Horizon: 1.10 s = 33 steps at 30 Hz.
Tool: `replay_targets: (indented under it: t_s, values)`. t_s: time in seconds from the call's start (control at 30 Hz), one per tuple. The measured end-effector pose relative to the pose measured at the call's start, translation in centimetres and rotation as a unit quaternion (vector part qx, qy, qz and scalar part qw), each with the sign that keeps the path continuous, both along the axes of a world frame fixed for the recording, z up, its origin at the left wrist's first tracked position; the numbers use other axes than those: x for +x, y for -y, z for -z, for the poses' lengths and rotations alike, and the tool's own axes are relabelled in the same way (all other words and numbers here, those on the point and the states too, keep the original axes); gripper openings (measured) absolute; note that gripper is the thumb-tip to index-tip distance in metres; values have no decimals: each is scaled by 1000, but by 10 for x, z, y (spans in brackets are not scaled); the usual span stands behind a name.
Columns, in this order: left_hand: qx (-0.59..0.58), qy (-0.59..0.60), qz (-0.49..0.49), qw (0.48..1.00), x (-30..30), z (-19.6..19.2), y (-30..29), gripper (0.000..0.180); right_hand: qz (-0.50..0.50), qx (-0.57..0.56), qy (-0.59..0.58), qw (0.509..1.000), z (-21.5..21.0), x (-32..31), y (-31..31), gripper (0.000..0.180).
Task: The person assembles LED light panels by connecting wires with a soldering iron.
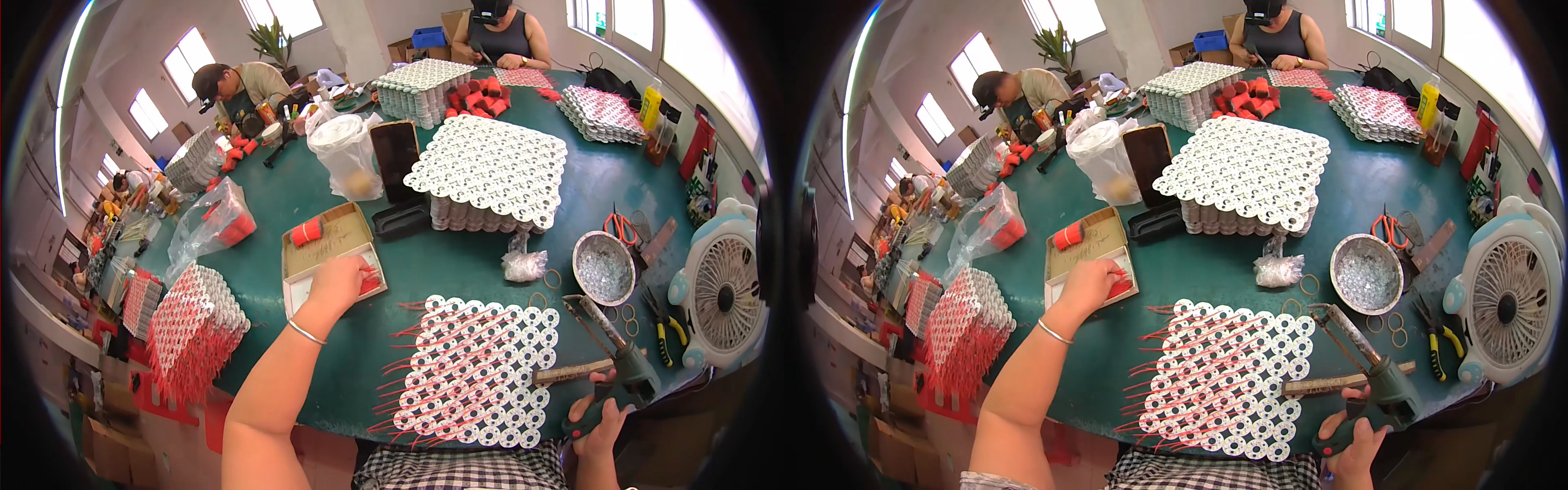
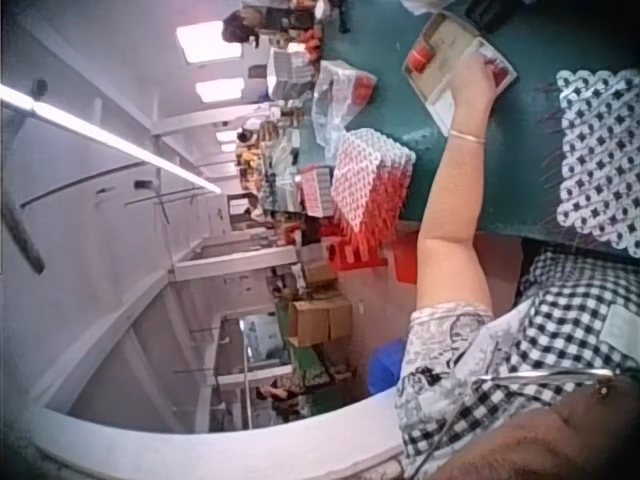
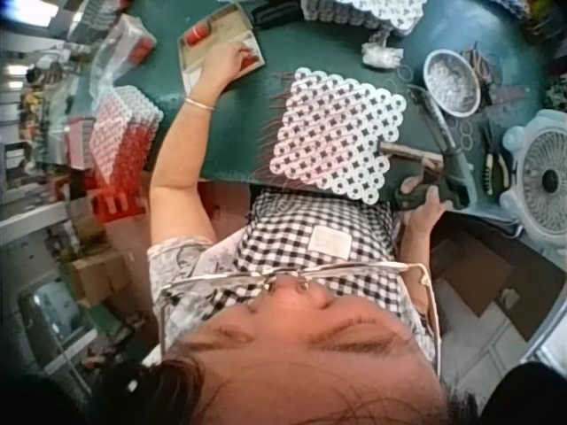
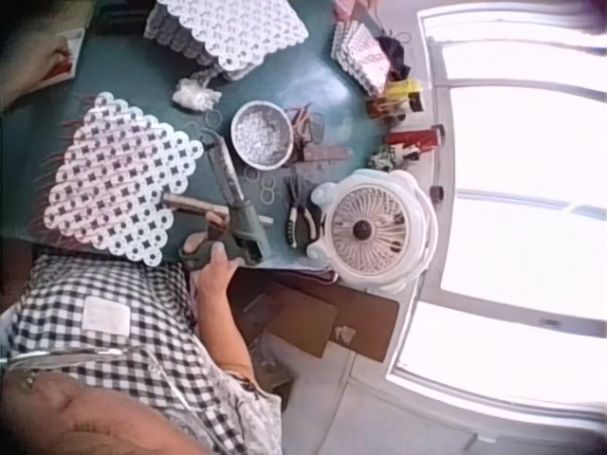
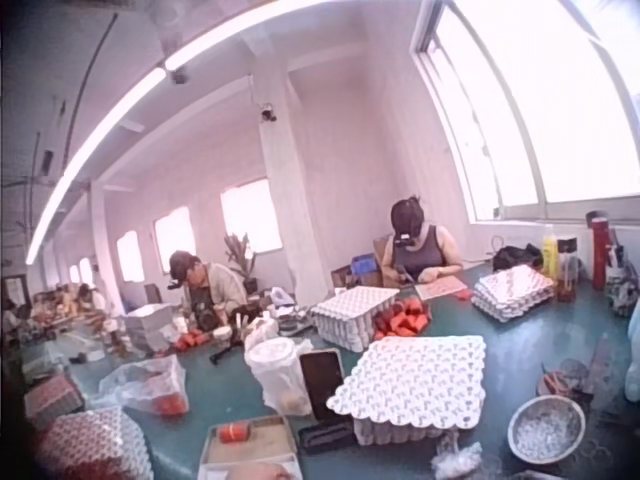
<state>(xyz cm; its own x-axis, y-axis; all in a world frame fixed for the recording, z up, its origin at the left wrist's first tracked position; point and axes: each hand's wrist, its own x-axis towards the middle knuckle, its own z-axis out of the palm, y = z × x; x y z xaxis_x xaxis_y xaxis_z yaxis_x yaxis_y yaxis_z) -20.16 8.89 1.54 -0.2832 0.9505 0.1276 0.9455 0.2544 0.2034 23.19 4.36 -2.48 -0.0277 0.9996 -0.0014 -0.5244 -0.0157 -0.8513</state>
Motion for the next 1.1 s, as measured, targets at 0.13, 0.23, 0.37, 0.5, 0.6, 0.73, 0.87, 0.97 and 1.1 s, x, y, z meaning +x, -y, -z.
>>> replay_targets:
  t_s: [0.13, 0.23, 0.37, 0.5, 0.6, 0.73, 0.87, 0.97, 1.1]
  values:
    - [-4, -10, 28, 1000, -6, -1, 1, 16, 0, -3, 0, 1000, -1, -1, 0, 56]
    - [-3, -27, 66, 997, -3, -3, 3, 16, -5, 8, 1, 1000, -1, 1, 0, 56]
    - [-42, 1, -33, 999, 6, -9, 1, 15, -1, 10, 10, 1000, -1, 1, -1, 56]
    - [62, 159, -47, 984, -20, 9, 8, 17, -7, 16, 8, 1000, -1, -1, 0, 57]
    - [125, 288, -71, 947, -27, 13, 10, 18, -25, 22, 11, 999, -4, -2, -1, 53]
    - [212, 429, -93, 873, -36, 7, 15, 20, -24, 21, 21, 999, -3, -2, -1, 53]
    - [183, 456, -117, 863, -40, 13, 19, 19, 9, 10, 21, 1000, -1, -3, -2, 58]
    - [92, 397, -91, 909, -28, -4, 15, 18, 13, 7, 26, 1000, -2, -4, -2, 58]
    - [6, 183, -48, 982, -26, -22, 4, 19, 21, 7, 22, 1000, 0, -2, -1, 58]
